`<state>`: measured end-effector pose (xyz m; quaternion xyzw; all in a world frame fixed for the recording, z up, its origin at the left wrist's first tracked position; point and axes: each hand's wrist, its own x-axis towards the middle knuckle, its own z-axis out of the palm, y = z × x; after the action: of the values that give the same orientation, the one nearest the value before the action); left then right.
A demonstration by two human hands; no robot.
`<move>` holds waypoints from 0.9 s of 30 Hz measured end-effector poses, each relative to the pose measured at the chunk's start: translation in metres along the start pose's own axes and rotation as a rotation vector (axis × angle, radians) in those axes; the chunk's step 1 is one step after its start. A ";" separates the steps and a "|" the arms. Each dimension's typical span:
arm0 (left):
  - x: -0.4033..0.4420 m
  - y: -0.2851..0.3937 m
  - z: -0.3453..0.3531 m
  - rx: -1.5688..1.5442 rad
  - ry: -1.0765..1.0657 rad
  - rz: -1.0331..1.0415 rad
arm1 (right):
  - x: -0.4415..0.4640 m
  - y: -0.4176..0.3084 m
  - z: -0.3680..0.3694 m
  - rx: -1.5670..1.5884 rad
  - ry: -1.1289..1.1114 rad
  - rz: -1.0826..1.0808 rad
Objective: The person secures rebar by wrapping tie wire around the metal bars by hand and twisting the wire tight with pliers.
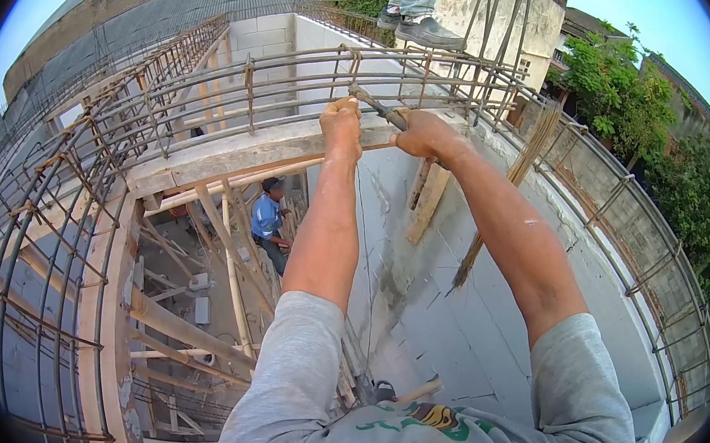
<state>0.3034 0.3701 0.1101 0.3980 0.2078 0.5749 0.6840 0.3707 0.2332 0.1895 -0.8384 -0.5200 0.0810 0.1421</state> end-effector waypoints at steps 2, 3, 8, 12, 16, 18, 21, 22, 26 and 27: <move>0.001 0.001 -0.003 0.014 -0.010 -0.001 | -0.005 -0.005 -0.002 0.041 -0.031 0.033; 0.001 0.002 -0.005 0.022 -0.014 -0.003 | -0.003 -0.005 0.000 -0.027 -0.002 0.005; 0.001 0.005 -0.013 -0.003 -0.090 -0.024 | 0.000 0.000 0.005 0.122 -0.058 -0.004; -0.003 0.008 -0.019 0.303 -0.038 -0.048 | 0.008 0.014 0.026 0.741 -0.273 -0.010; 0.016 -0.009 -0.030 0.113 -0.479 -0.247 | 0.015 0.030 0.044 1.065 -0.421 -0.132; 0.015 -0.010 -0.024 0.119 -0.633 -0.268 | 0.015 0.035 0.049 1.124 -0.441 -0.165; 0.001 -0.011 -0.006 -0.163 -0.677 -0.256 | 0.024 0.045 0.055 1.090 -0.417 -0.169; 0.002 -0.014 0.000 -0.312 -0.681 -0.257 | 0.025 0.045 0.055 1.071 -0.396 -0.148; 0.003 -0.033 0.005 -0.336 -0.508 -0.214 | -0.003 0.030 0.054 0.344 -0.143 0.018; 0.000 -0.030 0.006 -0.295 -0.449 -0.218 | -0.010 0.033 0.070 0.211 0.062 -0.025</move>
<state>0.3267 0.3674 0.0904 0.3869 0.0072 0.4195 0.8211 0.3743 0.2214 0.1126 -0.8144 -0.5142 0.1076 0.2464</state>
